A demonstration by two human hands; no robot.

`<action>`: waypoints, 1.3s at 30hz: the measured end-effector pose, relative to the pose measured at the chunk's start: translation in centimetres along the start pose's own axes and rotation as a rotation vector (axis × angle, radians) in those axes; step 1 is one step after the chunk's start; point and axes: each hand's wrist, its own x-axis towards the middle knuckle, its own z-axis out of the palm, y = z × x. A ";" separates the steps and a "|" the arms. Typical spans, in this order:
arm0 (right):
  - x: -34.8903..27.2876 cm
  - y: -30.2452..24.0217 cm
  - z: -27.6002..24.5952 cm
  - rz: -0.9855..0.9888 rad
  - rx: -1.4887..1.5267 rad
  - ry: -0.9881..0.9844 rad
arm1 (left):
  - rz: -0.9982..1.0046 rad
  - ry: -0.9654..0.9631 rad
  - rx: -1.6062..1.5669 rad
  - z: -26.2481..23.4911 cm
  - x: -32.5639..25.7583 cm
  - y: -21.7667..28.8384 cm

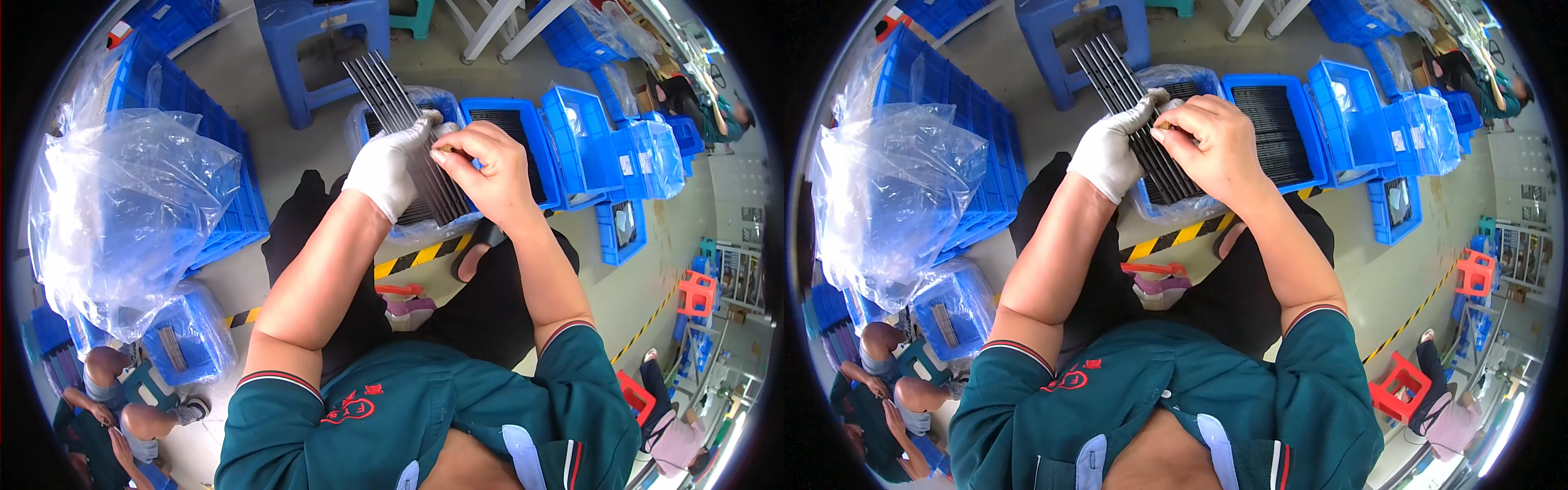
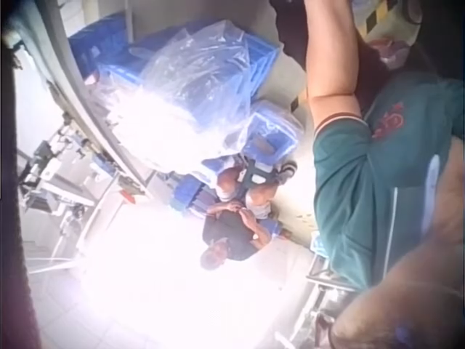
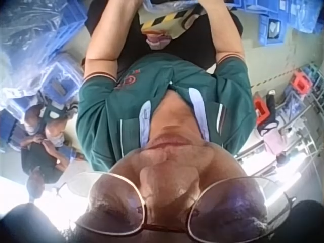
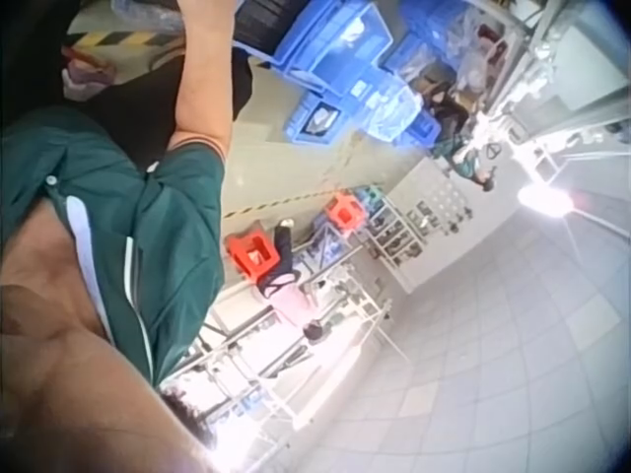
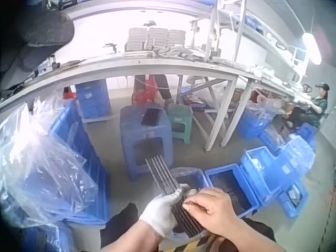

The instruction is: Inspecting, wiping, and sorting thin black metal rods into plastic bins.

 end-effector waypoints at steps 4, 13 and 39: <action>0.0 0.0 0.1 -0.011 0.000 0.007 | -0.005 -0.002 0.000 -0.1 0.0 -0.1; 0.4 -0.4 0.1 -0.140 -0.170 -0.046 | -0.007 -0.108 -0.019 -0.9 0.4 -0.3; 0.5 -0.4 0.4 -0.155 -0.116 0.035 | 0.014 -0.028 -0.021 -0.7 0.6 -0.5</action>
